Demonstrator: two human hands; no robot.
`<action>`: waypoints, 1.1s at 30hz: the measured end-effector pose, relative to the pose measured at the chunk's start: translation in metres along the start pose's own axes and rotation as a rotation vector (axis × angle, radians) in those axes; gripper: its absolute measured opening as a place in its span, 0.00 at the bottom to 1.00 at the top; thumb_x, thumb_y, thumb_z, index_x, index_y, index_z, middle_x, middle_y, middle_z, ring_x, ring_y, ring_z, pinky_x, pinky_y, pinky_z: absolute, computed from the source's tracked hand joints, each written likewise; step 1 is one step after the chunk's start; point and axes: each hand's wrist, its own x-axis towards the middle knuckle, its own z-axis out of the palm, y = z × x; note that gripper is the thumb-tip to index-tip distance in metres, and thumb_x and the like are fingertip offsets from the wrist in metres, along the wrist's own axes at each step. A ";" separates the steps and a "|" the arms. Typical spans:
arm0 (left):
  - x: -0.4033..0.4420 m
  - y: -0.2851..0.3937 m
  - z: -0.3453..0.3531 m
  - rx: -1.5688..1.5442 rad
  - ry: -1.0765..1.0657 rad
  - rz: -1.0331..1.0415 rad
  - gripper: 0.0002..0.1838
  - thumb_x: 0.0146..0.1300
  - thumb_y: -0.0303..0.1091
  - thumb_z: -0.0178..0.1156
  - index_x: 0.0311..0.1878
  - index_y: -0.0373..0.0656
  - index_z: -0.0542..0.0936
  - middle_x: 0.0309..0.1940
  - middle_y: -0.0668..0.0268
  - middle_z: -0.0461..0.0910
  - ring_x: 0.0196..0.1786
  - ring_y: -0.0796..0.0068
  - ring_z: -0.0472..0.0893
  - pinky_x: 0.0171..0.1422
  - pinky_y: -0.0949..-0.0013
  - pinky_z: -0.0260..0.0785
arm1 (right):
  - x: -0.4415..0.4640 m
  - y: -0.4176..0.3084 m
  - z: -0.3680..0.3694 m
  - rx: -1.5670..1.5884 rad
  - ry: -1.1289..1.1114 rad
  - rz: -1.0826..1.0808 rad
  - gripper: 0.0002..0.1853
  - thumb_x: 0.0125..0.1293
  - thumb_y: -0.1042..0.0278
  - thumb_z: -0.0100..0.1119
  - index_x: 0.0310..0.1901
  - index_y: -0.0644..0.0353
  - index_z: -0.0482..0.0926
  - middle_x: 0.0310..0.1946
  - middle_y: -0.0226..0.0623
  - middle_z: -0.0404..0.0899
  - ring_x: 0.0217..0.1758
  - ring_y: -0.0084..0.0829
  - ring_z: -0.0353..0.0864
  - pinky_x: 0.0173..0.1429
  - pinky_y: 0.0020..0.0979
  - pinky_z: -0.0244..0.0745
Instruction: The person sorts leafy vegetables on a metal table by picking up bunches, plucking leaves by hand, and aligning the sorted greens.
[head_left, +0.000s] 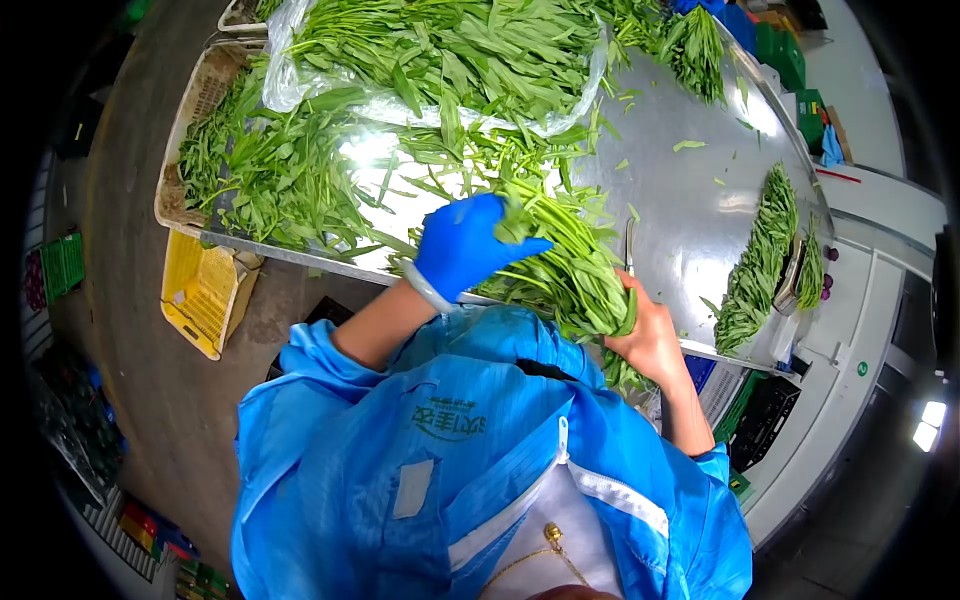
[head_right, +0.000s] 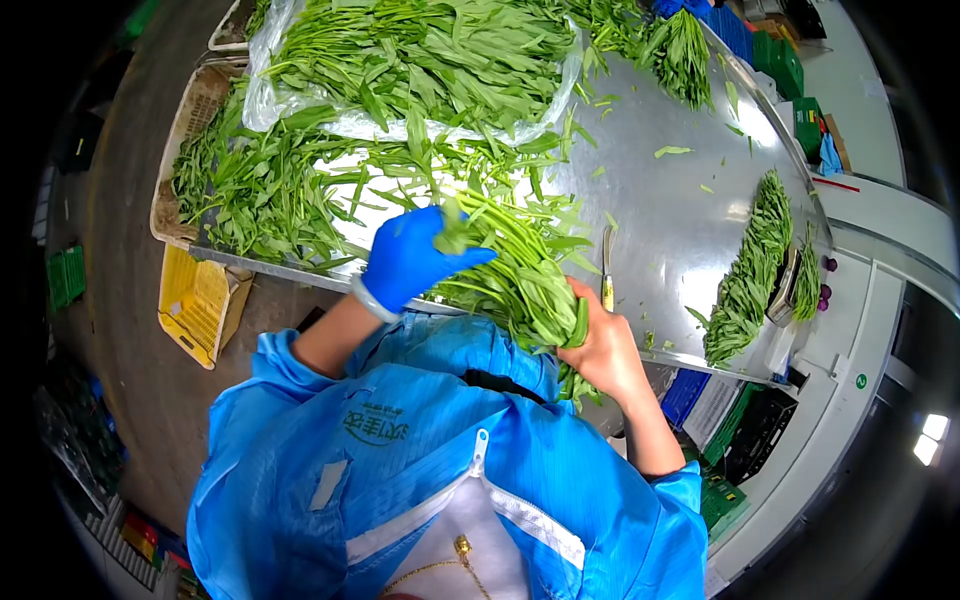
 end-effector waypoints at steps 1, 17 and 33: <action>-0.002 0.009 0.005 0.164 0.104 0.160 0.19 0.49 0.42 0.73 0.38 0.40 0.82 0.33 0.60 0.83 0.34 0.62 0.83 0.40 0.65 0.75 | 0.000 -0.004 -0.001 -0.008 -0.015 0.018 0.40 0.46 0.78 0.67 0.65 0.56 0.64 0.43 0.51 0.81 0.50 0.47 0.81 0.53 0.37 0.75; -0.006 -0.042 0.023 -1.302 -0.462 -0.545 0.23 0.67 0.41 0.58 0.62 0.41 0.72 0.46 0.62 0.81 0.46 0.72 0.81 0.52 0.70 0.74 | -0.008 0.004 -0.016 -0.931 0.163 -0.822 0.34 0.46 0.73 0.56 0.61 0.41 0.74 0.23 0.29 0.64 0.24 0.26 0.69 0.26 0.28 0.69; -0.007 -0.020 0.012 -0.845 -0.514 0.293 0.17 0.56 0.30 0.67 0.49 0.41 0.80 0.51 0.58 0.77 0.56 0.61 0.76 0.62 0.61 0.67 | -0.014 -0.006 -0.019 -0.908 0.189 -0.928 0.33 0.47 0.72 0.58 0.61 0.42 0.75 0.32 0.38 0.75 0.26 0.26 0.72 0.27 0.27 0.69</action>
